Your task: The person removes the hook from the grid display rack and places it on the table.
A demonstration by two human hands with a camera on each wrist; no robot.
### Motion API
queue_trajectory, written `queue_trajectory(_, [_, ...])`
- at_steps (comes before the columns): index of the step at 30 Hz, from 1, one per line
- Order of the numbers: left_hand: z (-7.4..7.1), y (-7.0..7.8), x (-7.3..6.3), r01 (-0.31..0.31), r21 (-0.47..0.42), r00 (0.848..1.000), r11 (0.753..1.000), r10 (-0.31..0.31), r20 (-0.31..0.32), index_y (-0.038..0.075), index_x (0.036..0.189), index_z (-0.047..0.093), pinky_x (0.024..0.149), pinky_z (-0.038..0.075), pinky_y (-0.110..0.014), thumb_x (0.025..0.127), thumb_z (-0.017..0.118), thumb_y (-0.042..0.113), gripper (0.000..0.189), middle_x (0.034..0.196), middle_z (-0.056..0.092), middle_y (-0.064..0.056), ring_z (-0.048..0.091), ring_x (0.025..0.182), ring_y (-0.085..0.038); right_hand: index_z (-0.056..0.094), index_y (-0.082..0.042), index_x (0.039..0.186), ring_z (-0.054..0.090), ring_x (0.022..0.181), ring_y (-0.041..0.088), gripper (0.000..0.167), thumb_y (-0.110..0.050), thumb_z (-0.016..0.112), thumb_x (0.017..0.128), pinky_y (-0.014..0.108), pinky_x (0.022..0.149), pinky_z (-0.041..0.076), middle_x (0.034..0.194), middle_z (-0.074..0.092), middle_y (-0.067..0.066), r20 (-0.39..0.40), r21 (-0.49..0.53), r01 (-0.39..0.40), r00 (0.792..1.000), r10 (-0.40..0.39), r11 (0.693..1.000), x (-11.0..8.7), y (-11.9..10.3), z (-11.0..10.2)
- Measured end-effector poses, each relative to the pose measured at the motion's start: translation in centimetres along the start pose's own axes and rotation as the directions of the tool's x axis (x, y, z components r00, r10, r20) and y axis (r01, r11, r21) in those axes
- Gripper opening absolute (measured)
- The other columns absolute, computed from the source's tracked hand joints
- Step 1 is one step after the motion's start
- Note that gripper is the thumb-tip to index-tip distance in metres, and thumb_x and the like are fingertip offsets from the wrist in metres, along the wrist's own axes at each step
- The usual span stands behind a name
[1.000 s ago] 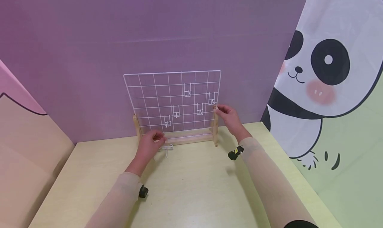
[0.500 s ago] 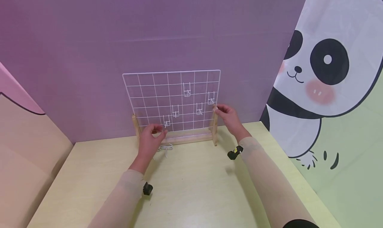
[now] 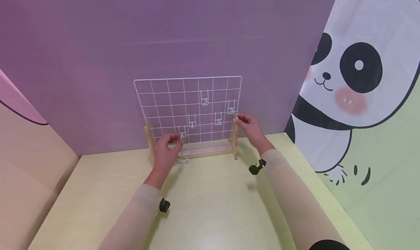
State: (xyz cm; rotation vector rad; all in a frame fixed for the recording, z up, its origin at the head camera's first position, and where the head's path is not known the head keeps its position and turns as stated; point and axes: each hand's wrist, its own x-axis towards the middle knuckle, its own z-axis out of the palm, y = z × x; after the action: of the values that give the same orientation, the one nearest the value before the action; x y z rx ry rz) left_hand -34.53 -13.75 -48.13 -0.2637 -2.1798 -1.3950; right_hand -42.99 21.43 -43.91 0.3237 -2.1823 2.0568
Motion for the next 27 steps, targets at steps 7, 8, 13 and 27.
queue_trajectory(7, [0.21,-0.23,0.22,-0.06,-0.032,0.998,0.998,0.059,-0.027,-0.001,0.112,0.078,0.091,0.051,-0.019,0.097,0.086,0.005,0.018,0.111,0.077,-0.015,0.072,0.103,-0.034,0.071,0.001,0.138,0.061,0.116,0.018,0.035,-0.018,0.074,0.109,0.038,0.113,0.048,0.119,0.071,-0.002,0.002,-0.008,-0.01,1.0,0.01,1.0,0.03,0.12,-0.03])
queue_trajectory(8, [0.24,-0.3,0.24,-0.072,-0.031,0.997,0.997,0.071,-0.03,-0.001,0.11,0.079,0.09,0.05,-0.017,0.096,0.086,0.005,0.016,0.109,0.077,-0.015,0.073,0.102,-0.034,0.071,0.001,0.138,0.061,0.116,0.019,0.035,-0.019,0.074,0.109,0.038,0.113,0.048,0.119,0.071,-0.001,0.001,-0.009,-0.012,1.0,0.012,1.0,0.07,0.17,-0.05])
queue_trajectory(13, [0.4,-0.54,0.24,-0.108,-0.026,0.993,0.994,0.107,-0.044,0.001,0.106,0.081,0.089,0.05,-0.015,0.096,0.086,0.004,0.011,0.105,0.077,-0.015,0.074,0.098,-0.033,0.071,0.001,0.139,0.061,0.116,0.018,0.036,-0.02,0.074,0.109,0.037,0.113,0.048,0.12,0.071,-0.001,-0.003,-0.007,-0.01,1.0,0.01,1.0,0.2,0.34,-0.06])
queue_trajectory(27, [0.65,-0.76,0.3,-0.132,-0.064,0.988,0.989,0.126,-0.094,0.0,0.104,0.084,0.085,0.052,-0.013,0.094,0.085,-0.002,0.01,0.102,0.079,-0.014,0.072,0.092,-0.025,0.071,0.001,0.138,0.062,0.115,0.018,0.035,-0.018,0.074,0.108,0.037,0.113,0.048,0.118,0.072,-0.002,-0.007,0.001,-0.01,1.0,0.01,1.0,0.05,0.27,-0.03])
